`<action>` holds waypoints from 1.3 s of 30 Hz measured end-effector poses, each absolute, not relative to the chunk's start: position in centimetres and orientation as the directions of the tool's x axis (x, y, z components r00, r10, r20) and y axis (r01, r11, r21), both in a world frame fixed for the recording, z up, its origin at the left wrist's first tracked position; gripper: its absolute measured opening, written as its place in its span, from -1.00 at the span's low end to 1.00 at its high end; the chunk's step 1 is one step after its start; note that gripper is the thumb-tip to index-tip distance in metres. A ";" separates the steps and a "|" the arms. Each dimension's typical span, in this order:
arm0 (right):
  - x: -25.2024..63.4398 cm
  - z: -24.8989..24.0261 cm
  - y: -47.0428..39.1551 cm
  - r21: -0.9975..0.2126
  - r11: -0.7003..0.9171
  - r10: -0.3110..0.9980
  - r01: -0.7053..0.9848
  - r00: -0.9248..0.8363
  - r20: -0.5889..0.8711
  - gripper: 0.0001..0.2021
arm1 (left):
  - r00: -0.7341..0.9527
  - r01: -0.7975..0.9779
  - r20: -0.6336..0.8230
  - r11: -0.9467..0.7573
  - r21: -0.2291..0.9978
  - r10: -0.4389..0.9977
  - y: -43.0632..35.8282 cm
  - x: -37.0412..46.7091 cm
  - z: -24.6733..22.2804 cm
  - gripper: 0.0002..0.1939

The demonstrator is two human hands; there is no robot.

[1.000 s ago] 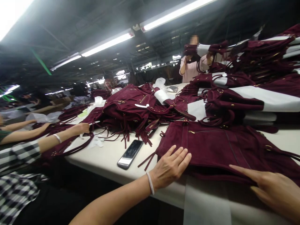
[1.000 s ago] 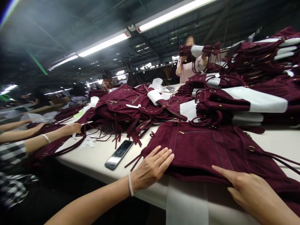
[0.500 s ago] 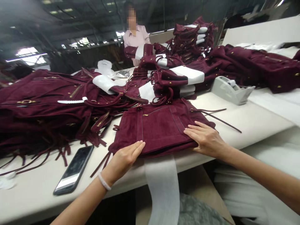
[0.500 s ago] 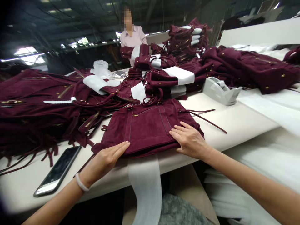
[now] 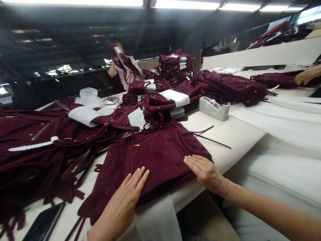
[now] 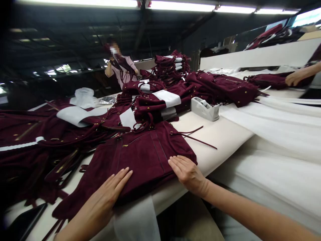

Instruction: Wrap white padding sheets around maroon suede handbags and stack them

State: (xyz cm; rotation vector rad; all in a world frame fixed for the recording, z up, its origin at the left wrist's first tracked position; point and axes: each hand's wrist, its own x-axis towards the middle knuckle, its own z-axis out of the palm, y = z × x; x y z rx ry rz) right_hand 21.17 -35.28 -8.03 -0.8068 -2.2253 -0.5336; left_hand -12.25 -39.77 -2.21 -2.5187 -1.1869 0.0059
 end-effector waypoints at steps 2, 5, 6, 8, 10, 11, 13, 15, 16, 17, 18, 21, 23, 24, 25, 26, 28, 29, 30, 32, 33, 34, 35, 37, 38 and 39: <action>21.1 -7.9 -36.0 0.074 0.720 0.452 0.690 -0.547 0.705 -0.39 | 0.679 0.713 0.104 -0.620 -0.327 0.727 -39.4 -11.5 -2.5 0.08; 21.4 -7.1 -37.0 0.020 0.714 0.526 0.699 -0.555 0.645 -0.34 | 0.707 0.677 0.089 -0.635 -0.372 0.702 -39.6 -11.4 -3.2 -0.04; 21.6 -6.8 -37.2 0.024 0.709 0.538 0.705 -0.562 0.628 -0.33 | 0.707 0.674 0.090 -0.630 -0.385 0.702 -39.7 -11.6 -3.4 -0.07; 22.3 -6.0 -37.3 0.052 0.697 0.552 0.715 -0.582 0.597 -0.31 | 0.705 0.675 0.085 -0.630 -0.385 0.704 -40.0 -11.9 -3.7 -0.10; 23.2 -5.1 -36.9 0.089 0.701 0.555 0.708 -0.619 0.556 -0.27 | 0.702 0.684 0.079 -0.639 -0.353 0.708 -40.1 -12.2 -3.6 -0.07; 23.7 -4.7 -36.5 0.108 0.710 0.550 0.696 -0.644 0.533 -0.24 | 0.698 0.691 0.076 -0.642 -0.331 0.712 -40.2 -12.3 -3.5 -0.05; 24.8 -4.1 -35.6 0.155 0.738 0.521 0.657 -0.700 0.489 -0.23 | 0.688 0.708 0.072 -0.647 -0.282 0.722 -40.2 -12.5 -3.2 0.00; 26.0 -3.7 -34.8 0.215 0.771 0.455 0.599 -0.755 0.472 -0.28 | 0.689 0.715 0.073 -0.660 -0.231 0.721 -40.3 -12.5 -2.8 0.04; 26.5 -3.7 -34.4 0.246 0.787 0.412 0.565 -0.779 0.472 -0.32 | 0.692 0.715 0.073 -0.668 -0.207 0.718 -40.3 -12.5 -2.6 0.05; 27.0 -3.8 -34.1 0.274 0.800 0.368 0.533 -0.798 0.477 -0.37 | 0.694 0.715 0.071 -0.673 -0.187 0.717 -40.3 -12.5 -2.4 0.06; 27.3 -4.0 -34.0 0.293 0.807 0.333 0.512 -0.806 0.490 -0.41 | 0.693 0.717 0.072 -0.676 -0.171 0.717 -40.3 -12.5 -2.4 0.06; 27.7 -5.2 -34.1 0.272 0.805 0.315 0.527 -0.768 0.557 -0.44 | 0.688 0.723 0.058 -0.675 -0.147 0.724 -40.3 -12.5 -2.8 0.06; 27.3 -6.3 -34.6 0.201 0.786 0.352 0.585 -0.690 0.633 -0.40 | 0.690 0.720 0.039 -0.679 -0.141 0.723 -40.5 -12.5 -3.2 0.06; 27.0 -6.8 -35.0 0.157 0.772 0.374 0.615 -0.641 0.671 -0.38 | 0.692 0.717 0.025 -0.684 -0.134 0.722 -40.5 -12.6 -3.2 0.05; 26.6 -7.3 -35.4 0.113 0.759 0.395 0.642 -0.591 0.704 -0.36 | 0.692 0.717 0.004 -0.686 -0.123 0.722 -40.6 -12.6 -2.9 0.05; 26.2 -7.7 -35.8 0.071 0.743 0.415 0.666 -0.541 0.731 -0.34 | 0.691 0.717 -0.025 -0.689 -0.101 0.723 -40.6 -12.5 -2.3 0.05; 25.5 -8.3 -36.6 0.005 0.716 0.457 0.698 -0.475 0.752 -0.33 | 0.678 0.729 -0.119 -0.684 -0.016 0.725 -40.2 -12.1 -0.4 0.02; 25.3 -8.5 -36.9 -0.018 0.705 0.477 0.709 -0.457 0.751 -0.33 | 0.671 0.736 -0.183 -0.676 0.048 0.718 -39.7 -11.7 0.8 -0.02; 25.1 -8.7 -37.3 -0.035 0.694 0.496 0.719 -0.442 0.747 -0.34 | 0.666 0.742 -0.254 -0.659 0.123 0.702 -39.0 -11.1 2.0 -0.06; 24.9 -9.0 -37.9 -0.061 0.674 0.526 0.736 -0.421 0.740 -0.35 | 0.683 0.729 -0.361 -0.620 0.290 0.635 -37.0 -9.3 4.0 -0.08; 24.8 -9.2 -38.1 -0.070 0.667 0.534 0.742 -0.411 0.739 -0.36 | 0.708 0.707 -0.370 -0.605 0.367 0.602 -35.9 -8.3 4.4 -0.10; 24.8 -9.4 -38.3 -0.079 0.662 0.539 0.745 -0.400 0.742 -0.38 | 0.750 0.660 -0.330 -0.612 0.436 0.573 -34.6 -7.2 4.5 -0.19; 24.8 -9.7 -38.5 -0.089 0.658 0.541 0.748 -0.387 0.746 -0.38 | 0.800 0.592 -0.269 -0.635 0.496 0.536 -33.5 -6.2 4.1 -0.33; 24.6 -10.3 -38.8 -0.106 0.654 0.539 0.749 -0.363 0.760 -0.39 | 0.824 0.529 -0.115 -0.679 0.509 0.555 -31.8 -4.2 2.4 -0.41; 24.5 -10.6 -39.0 -0.112 0.652 0.538 0.750 -0.353 0.765 -0.38 | 0.809 0.536 -0.041 -0.707 0.461 0.587 -31.3 -3.4 1.2 -0.39; 24.5 -10.9 -39.1 -0.118 0.651 0.537 0.750 -0.345 0.770 -0.38 | 0.803 0.539 0.014 -0.736 0.409 0.595 -31.1 -2.7 0.1 -0.38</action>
